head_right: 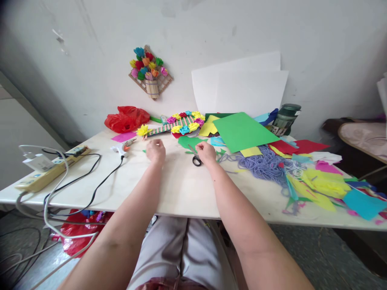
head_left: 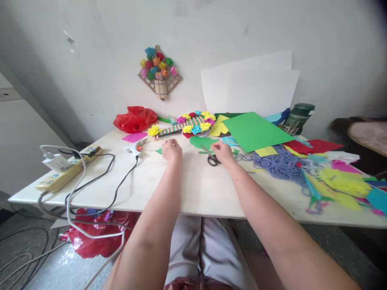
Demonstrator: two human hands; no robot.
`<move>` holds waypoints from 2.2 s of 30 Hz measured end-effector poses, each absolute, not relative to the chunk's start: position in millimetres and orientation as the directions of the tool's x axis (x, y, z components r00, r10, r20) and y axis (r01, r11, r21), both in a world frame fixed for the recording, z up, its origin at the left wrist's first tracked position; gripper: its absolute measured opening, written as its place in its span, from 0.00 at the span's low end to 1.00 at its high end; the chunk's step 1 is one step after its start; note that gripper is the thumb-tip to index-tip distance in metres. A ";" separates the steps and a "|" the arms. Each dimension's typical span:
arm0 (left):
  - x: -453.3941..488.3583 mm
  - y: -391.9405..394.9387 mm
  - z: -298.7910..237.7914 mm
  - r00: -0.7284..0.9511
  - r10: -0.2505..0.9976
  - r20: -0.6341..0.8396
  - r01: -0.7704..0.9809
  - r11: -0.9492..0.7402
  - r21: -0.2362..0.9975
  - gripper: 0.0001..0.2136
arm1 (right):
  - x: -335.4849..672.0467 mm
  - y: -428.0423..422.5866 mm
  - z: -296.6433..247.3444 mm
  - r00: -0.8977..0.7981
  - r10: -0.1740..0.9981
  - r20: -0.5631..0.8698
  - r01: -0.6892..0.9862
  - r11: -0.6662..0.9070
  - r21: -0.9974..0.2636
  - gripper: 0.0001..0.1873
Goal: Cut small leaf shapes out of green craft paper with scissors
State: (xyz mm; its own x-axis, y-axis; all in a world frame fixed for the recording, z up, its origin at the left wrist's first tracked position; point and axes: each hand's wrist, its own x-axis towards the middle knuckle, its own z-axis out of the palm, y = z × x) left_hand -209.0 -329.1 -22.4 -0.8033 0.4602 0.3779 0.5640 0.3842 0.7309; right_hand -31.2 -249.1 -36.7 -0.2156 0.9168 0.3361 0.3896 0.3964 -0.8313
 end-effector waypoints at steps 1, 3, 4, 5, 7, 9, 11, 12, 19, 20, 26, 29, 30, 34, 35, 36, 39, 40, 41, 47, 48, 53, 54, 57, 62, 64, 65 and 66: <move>-202.0 -325.5 -24.4 -0.760 0.522 0.389 0.605 0.346 0.718 0.10 | -31.1 -249.0 -37.2 -0.220 0.900 0.375 0.501 0.434 -0.749 0.04; -189.3 -319.4 -29.8 -0.604 0.677 0.420 0.707 0.213 0.674 0.09 | -30.8 -249.9 -38.0 -0.275 0.869 0.412 0.637 0.486 -0.598 0.07; -184.4 -317.2 -32.6 -0.505 0.754 0.420 0.746 0.136 0.651 0.08 | -30.7 -250.7 -38.4 -0.316 0.853 0.416 0.670 0.511 -0.538 0.09; -180.7 -315.7 -35.3 -0.423 0.803 0.420 0.773 0.078 0.629 0.08 | -30.8 -251.7 -38.9 -0.358 0.837 0.413 0.692 0.535 -0.485 0.11; -177.2 -314.2 -39.5 -0.330 0.851 0.408 0.794 0.017 0.607 0.07 | -31.3 -253.8 -39.8 -0.432 0.816 0.385 0.726 0.568 -0.389 0.15; -177.4 -314.0 -41.6 -0.320 0.860 0.397 0.775 -0.003 0.632 0.07 | -32.0 -255.7 -40.3 -0.482 0.807 0.341 0.750 0.581 -0.316 0.18; -179.4 -314.1 -42.0 -0.345 0.857 0.382 0.738 -0.004 0.675 0.07 | -32.5 -257.3 -40.1 -0.508 0.805 0.306 0.761 0.586 -0.280 0.18; -180.4 -314.0 -41.9 -0.356 0.858 0.371 0.722 0.000 0.692 0.07 | -32.8 -258.0 -39.7 -0.516 0.804 0.297 0.760 0.589 -0.274 0.18; -183.8 -311.5 -43.5 -0.384 0.869 0.312 0.666 0.026 0.746 0.06 | -35.7 -264.5 -35.9 -0.555 0.785 0.276 0.759 0.613 -0.220 0.21; -184.2 -311.2 -43.8 -0.386 0.868 0.313 0.663 0.026 0.748 0.06 | -36.0 -265.6 -35.5 -0.556 0.785 0.273 0.761 0.613 -0.210 0.22; -186.9 -310.3 -44.3 -0.440 0.847 0.298 0.626 0.051 0.778 0.06 | -32.6 -268.6 -32.3 -0.501 0.820 0.276 0.803 0.559 -0.206 0.23; -188.8 -309.1 -45.8 -0.475 0.832 0.288 0.592 0.059 0.804 0.06 | -26.4 -266.7 -29.1 -0.381 0.867 0.322 0.857 0.462 -0.229 0.22; -189.4 -308.6 -46.5 -0.484 0.827 0.285 0.582 0.061 0.811 0.06 | -24.0 -265.6 -28.1 -0.337 0.881 0.332 0.875 0.424 -0.236 0.22; -190.6 -307.0 -48.3 -0.506 0.818 0.273 0.553 0.064 0.831 0.06 | -15.7 -260.3 -26.9 -0.243 0.936 0.256 0.915 0.309 -0.258 0.19; -190.5 -307.1 -48.2 -0.505 0.820 0.269 0.550 0.066 0.833 0.06 | -14.5 -259.3 -27.3 -0.238 0.944 0.228 0.920 0.295 -0.258 0.18; -190.2 -307.3 -47.9 -0.504 0.823 0.263 0.547 0.069 0.834 0.06 | -13.8 -258.4 -28.0 -0.238 0.948 0.212 0.924 0.288 -0.252 0.17; -189.2 -308.4 -46.6 -0.501 0.829 0.247 0.547 0.082 0.833 0.06 | -13.7 -256.5 -30.8 -0.296 0.921 0.255 0.919 0.347 -0.187 0.17; -189.1 -308.4 -46.5 -0.501 0.831 0.243 0.546 0.085 0.834 0.07 | -14.1 -255.8 -31.9 -0.342 0.899 0.274 0.906 0.393 -0.156 0.17; -189.3 -308.2 -46.8 -0.502 0.831 0.241 0.545 0.087 0.834 0.07 | -14.7 -255.0 -33.1 -0.395 0.874 0.284 0.888 0.442 -0.127 0.18; -191.9 -302.8 -52.9 -0.518 0.827 0.216 0.453 0.051 0.890 0.05 | -20.1 -250.7 -37.9 -0.511 0.797 0.322 0.815 0.569 -0.113 0.22; -191.9 -302.1 -53.4 -0.520 0.830 0.200 0.413 0.039 0.910 0.05 | -21.2 -250.4 -38.1 -0.500 0.798 0.336 0.809 0.569 -0.147 0.24; -189.3 -301.3 -52.3 -0.541 0.832 0.121 0.212 -0.004 0.977 0.04 | -26.7 -244.7 -41.4 -0.397 0.834 0.383 0.657 0.550 -0.517 0.33; -188.9 -301.2 -52.1 -0.544 0.833 0.106 0.184 -0.005 0.983 0.04 | -27.7 -242.1 -43.0 -0.380 0.842 0.382 0.597 0.539 -0.594 0.34; -188.5 -300.4 -51.9 -0.537 0.840 0.081 0.117 -0.020 0.993 0.06 | -29.6 -234.8 -47.8 -0.414 0.835 0.361 0.400 0.524 -0.752 0.33; -187.2 -302.9 -46.7 -0.550 0.835 0.005 -0.084 -0.060 0.995 0.11 | -27.8 -237.4 -43.2 -0.480 0.808 0.342 0.066 0.422 -0.904 0.19; -186.3 -306.5 -43.0 -0.549 0.836 -0.013 -0.218 -0.128 0.968 0.14 | -26.9 -242.9 -38.3 -0.449 0.807 0.384 -0.025 0.418 -0.908 0.13; -186.0 -308.6 -41.3 -0.545 0.838 -0.015 -0.285 -0.168 0.944 0.16 | -26.9 -245.6 -36.2 -0.431 0.811 0.395 -0.049 0.416 -0.908 0.11; -185.9 -310.7 -39.9 -0.546 0.838 -0.006 -0.338 -0.214 0.917 0.17 | -27.2 -247.9 -34.7 -0.418 0.815 0.400 -0.066 0.412 -0.909 0.11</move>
State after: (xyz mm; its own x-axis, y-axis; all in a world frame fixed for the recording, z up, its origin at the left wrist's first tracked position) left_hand -185.9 -310.7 -39.9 -0.5456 0.8381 -0.0060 -0.3381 -0.2135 0.9166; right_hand -27.2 -247.9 -34.7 -0.4181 0.8155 0.4003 -0.0659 0.4122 -0.9087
